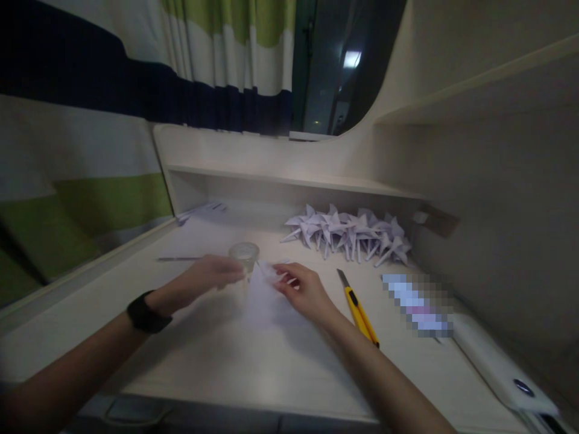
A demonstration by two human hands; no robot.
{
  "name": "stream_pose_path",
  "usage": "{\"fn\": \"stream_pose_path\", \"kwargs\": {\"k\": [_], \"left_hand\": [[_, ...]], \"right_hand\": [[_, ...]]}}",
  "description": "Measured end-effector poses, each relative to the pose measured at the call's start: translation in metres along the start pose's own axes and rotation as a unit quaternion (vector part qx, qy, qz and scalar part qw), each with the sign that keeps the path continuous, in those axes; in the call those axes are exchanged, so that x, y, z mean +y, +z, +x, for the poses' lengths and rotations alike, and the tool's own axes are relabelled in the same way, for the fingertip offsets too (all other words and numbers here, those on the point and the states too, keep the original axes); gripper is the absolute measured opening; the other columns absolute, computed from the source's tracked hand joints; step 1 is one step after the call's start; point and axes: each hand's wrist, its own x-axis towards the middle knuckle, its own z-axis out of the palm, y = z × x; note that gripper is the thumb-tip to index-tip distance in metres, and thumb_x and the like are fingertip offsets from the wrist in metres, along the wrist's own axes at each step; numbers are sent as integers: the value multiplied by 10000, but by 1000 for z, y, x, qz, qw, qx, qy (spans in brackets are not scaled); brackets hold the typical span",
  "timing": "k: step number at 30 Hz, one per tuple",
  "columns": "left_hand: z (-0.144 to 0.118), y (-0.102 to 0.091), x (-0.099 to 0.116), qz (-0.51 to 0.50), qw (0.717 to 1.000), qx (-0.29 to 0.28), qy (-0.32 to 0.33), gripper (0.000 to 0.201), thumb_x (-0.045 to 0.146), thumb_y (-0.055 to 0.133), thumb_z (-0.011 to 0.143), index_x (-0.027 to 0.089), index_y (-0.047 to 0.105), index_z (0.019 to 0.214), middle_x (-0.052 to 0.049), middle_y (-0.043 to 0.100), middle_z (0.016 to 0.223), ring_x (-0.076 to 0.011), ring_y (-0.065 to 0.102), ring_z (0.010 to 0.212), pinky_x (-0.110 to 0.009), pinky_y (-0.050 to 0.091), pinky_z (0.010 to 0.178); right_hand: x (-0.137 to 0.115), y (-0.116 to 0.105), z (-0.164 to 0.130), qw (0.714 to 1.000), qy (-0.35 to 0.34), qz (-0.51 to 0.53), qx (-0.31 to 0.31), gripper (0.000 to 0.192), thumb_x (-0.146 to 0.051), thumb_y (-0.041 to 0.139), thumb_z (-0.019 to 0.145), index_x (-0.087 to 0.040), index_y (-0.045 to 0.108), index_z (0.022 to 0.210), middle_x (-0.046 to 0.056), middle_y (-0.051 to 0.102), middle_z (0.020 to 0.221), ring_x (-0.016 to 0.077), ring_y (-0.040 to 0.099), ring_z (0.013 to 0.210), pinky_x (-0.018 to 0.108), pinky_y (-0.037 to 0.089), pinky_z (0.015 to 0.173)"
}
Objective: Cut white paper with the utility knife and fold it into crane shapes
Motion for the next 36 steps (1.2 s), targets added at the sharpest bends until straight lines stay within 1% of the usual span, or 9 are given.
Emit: {"fn": "stream_pose_path", "kwargs": {"k": [2, 7, 11, 17, 22, 25, 29, 32, 36], "left_hand": [[9, 19, 5, -58, 997, -53, 15, 264, 410, 663, 736, 148, 698, 726, 7, 563, 585, -109, 456, 527, -221, 331, 485], [25, 47, -4, -122, 985, -117, 25, 301, 426, 641, 771, 136, 679, 705, 33, 482, 543, -84, 402, 512, -206, 283, 482], [26, 54, -13, -130, 985, -114, 6, 347, 469, 618, 788, 130, 683, 752, 13, 534, 596, -86, 435, 532, -199, 312, 485], [18, 57, -14, -79, 993, -90, -12, 412, 497, 519, 848, 127, 693, 798, -39, 620, 675, -107, 506, 538, -187, 332, 424], [17, 60, -15, -81, 994, -70, -11, 403, 480, 514, 852, 126, 672, 745, -8, 573, 568, -76, 438, 424, -175, 293, 374], [17, 61, -15, -72, 996, -48, -7, 382, 463, 545, 835, 125, 674, 712, 14, 534, 501, -60, 396, 380, -171, 273, 369], [17, 62, -15, -69, 997, -28, -14, 343, 435, 580, 803, 121, 707, 750, 7, 556, 503, -59, 386, 355, -176, 265, 356], [16, 63, -13, -67, 998, -14, -15, 329, 426, 613, 773, 117, 724, 754, -3, 575, 507, -61, 387, 350, -181, 266, 351], [15, 64, -12, -41, 999, -4, -1, 318, 437, 638, 767, 138, 748, 781, -13, 613, 532, -65, 399, 358, -186, 280, 360]], "right_hand": [[-7, 7, 7, 998, -35, 43, -15, 368, -291, 639, 819, -218, 603, 1178, 53, 659, 1002, 130, 630, 756, 250, 514, 669], [0, 15, 7, 995, -92, -14, 33, 139, -210, 637, 830, -216, 707, 950, 41, 691, 864, 144, 628, 774, 263, 495, 715], [8, 15, -3, 993, -95, -34, 56, 134, -159, 625, 826, -222, 708, 912, 29, 692, 838, 143, 633, 755, 257, 496, 708], [15, 12, -5, 979, -135, -73, 134, 82, -166, 638, 817, -201, 707, 843, 46, 702, 800, 158, 647, 732, 257, 497, 684], [20, 15, -8, 979, -150, -89, 105, 125, -155, 612, 828, -202, 718, 876, 53, 726, 826, 160, 669, 730, 259, 508, 693], [18, 19, -10, 986, -123, -51, 101, 134, -148, 623, 808, -202, 730, 868, 50, 734, 818, 161, 673, 717, 259, 512, 689], [11, 25, -9, 992, -4, 70, 108, 86, -177, 661, 762, -183, 742, 790, 46, 727, 728, 153, 657, 619, 245, 509, 589], [8, 28, -6, 977, 91, 160, 108, 92, -248, 708, 713, -166, 741, 741, 43, 707, 639, 154, 636, 545, 245, 498, 518], [8, 28, -4, 959, 136, 222, 113, 160, -303, 759, 641, -158, 738, 707, 42, 690, 579, 156, 623, 503, 254, 504, 494]]}}
